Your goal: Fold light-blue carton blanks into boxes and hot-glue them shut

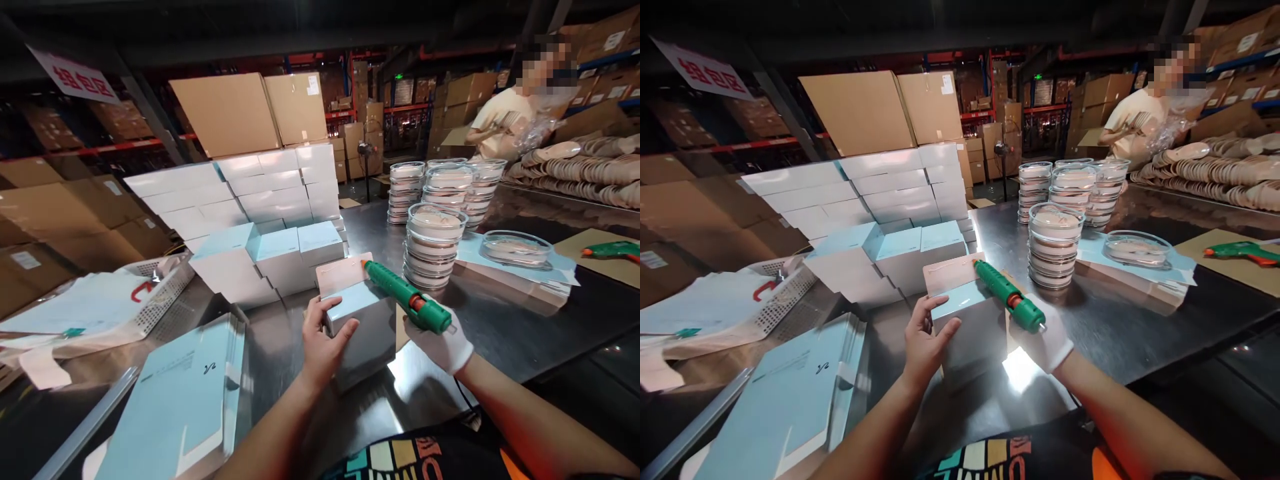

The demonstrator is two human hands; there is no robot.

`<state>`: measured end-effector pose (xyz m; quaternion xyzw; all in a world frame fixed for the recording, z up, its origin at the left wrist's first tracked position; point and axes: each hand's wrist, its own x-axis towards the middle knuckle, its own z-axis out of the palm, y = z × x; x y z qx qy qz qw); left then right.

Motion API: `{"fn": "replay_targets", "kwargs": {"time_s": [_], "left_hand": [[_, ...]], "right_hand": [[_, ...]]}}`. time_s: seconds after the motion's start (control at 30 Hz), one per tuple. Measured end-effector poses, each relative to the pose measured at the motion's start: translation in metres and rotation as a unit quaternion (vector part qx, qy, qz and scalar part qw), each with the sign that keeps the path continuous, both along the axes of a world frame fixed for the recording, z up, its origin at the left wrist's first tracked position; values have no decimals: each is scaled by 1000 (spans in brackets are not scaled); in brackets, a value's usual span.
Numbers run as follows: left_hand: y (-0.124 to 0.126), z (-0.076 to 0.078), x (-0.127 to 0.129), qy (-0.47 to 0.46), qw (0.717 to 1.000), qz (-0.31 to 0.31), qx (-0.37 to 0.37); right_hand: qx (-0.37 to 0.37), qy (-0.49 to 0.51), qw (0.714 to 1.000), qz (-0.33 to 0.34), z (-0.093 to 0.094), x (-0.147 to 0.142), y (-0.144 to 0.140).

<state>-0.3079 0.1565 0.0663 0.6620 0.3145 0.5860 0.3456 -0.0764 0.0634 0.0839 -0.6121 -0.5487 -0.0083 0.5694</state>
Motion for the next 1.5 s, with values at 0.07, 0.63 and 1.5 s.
{"fn": "replay_targets", "kwargs": {"time_s": [0.07,0.63,1.5], "left_hand": [[1,3,0,-11,1000,4,1],[14,-15,10,-75,992,-42,-89],[43,2,-13,73,966,-226,98]], "right_hand": [[-49,145,988,-16,-3,10,5],[-194,306,929,81,-13,34,37],[-83,9,937,338,-11,7,36]]}}
